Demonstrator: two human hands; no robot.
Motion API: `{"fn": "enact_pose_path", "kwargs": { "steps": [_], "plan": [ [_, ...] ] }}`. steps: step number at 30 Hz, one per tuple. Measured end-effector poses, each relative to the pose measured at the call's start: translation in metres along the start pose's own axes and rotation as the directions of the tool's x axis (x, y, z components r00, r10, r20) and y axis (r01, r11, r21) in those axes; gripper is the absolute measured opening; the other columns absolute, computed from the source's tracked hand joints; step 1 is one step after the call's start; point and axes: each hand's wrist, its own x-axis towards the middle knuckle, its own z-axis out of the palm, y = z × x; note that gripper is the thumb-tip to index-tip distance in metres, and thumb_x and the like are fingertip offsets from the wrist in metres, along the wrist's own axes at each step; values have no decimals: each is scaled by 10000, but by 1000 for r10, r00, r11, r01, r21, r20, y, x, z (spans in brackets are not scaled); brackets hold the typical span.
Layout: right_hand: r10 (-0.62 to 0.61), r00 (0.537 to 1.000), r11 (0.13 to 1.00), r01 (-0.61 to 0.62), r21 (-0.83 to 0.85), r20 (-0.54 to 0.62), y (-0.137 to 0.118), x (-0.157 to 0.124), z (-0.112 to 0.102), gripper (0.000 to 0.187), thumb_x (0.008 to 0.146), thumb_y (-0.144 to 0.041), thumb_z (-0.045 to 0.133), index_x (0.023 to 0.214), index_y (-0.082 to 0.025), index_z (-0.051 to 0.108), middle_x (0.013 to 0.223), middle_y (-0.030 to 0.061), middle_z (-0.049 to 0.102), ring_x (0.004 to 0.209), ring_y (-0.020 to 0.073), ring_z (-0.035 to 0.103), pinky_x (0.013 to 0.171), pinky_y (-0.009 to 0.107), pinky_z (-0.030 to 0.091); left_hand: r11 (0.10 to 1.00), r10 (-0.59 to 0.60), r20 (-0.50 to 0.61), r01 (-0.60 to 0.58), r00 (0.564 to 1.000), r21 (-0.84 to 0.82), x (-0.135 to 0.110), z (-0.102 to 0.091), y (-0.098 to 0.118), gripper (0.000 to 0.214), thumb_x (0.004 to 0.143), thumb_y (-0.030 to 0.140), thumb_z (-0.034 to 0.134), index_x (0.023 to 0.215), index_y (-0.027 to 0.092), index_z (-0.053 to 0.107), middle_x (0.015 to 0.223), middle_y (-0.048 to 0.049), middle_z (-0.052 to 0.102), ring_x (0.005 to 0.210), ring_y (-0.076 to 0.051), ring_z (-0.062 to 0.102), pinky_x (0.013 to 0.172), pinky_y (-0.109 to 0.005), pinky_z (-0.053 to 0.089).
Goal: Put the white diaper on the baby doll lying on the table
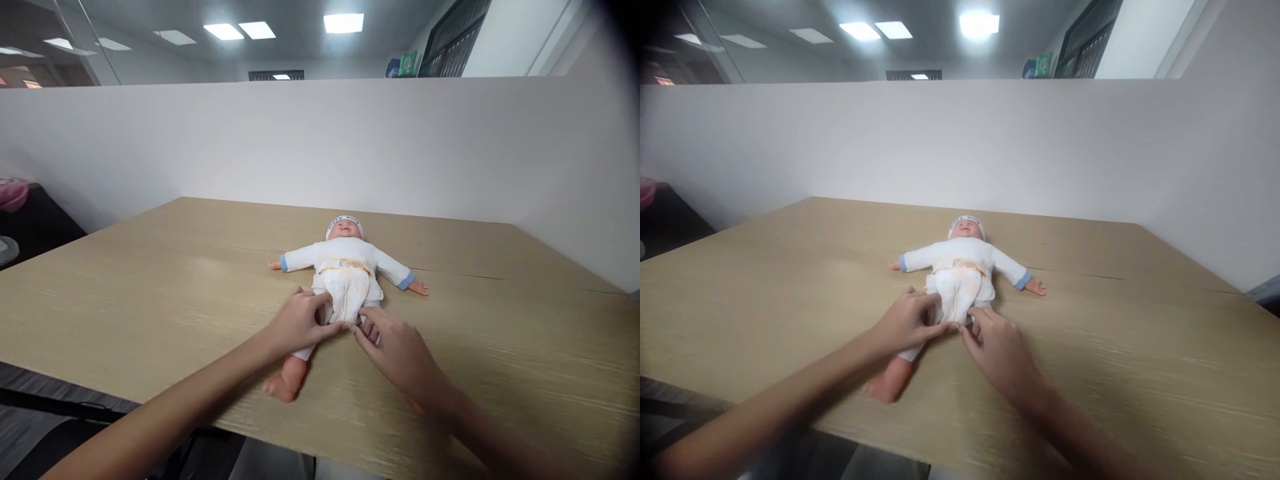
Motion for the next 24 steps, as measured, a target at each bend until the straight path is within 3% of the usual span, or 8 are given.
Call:
{"fn": "enact_pose_path", "kwargs": {
  "steps": [9, 15, 24],
  "plan": [
    [31, 999, 999, -30, 41, -38, -4, -8, 8, 96, 1007, -292, 561, 986, -243, 641, 961, 15, 661, 660, 161, 611, 638, 321, 419, 999, 32, -38, -33, 999, -22, -4, 2, -3, 375, 992, 447, 613, 719, 205, 529, 674, 39, 588, 717, -166, 560, 805, -335, 344],
    [24, 999, 996, -20, 87, -36, -8, -13, 7, 117, 1002, -289, 557, 1083, -250, 632, 1163, 57, 656, 696, 168, 632, 684, 346, 481, 987, 116, -142, -130, 983, -94, -10, 1, -9, 219, 991, 414, 636, 902, 219, 681, 1123, -62, 680, 1030, -224, 619, 933, -353, 428],
    [-18, 999, 988, 25, 155, -46, -11, -12, 4, 165, 964, -218, 580, 1116, -254, 636, 1286, 90, 651, 1036, 266, 653, 877, 396, 511, 984, 93, -145, -114, 985, -139, -11, 3, -9, 241, 994, 430, 620, 890, 227, 700, 1209, -83, 689, 1114, -252, 635, 1024, -380, 455]
  ]
}}
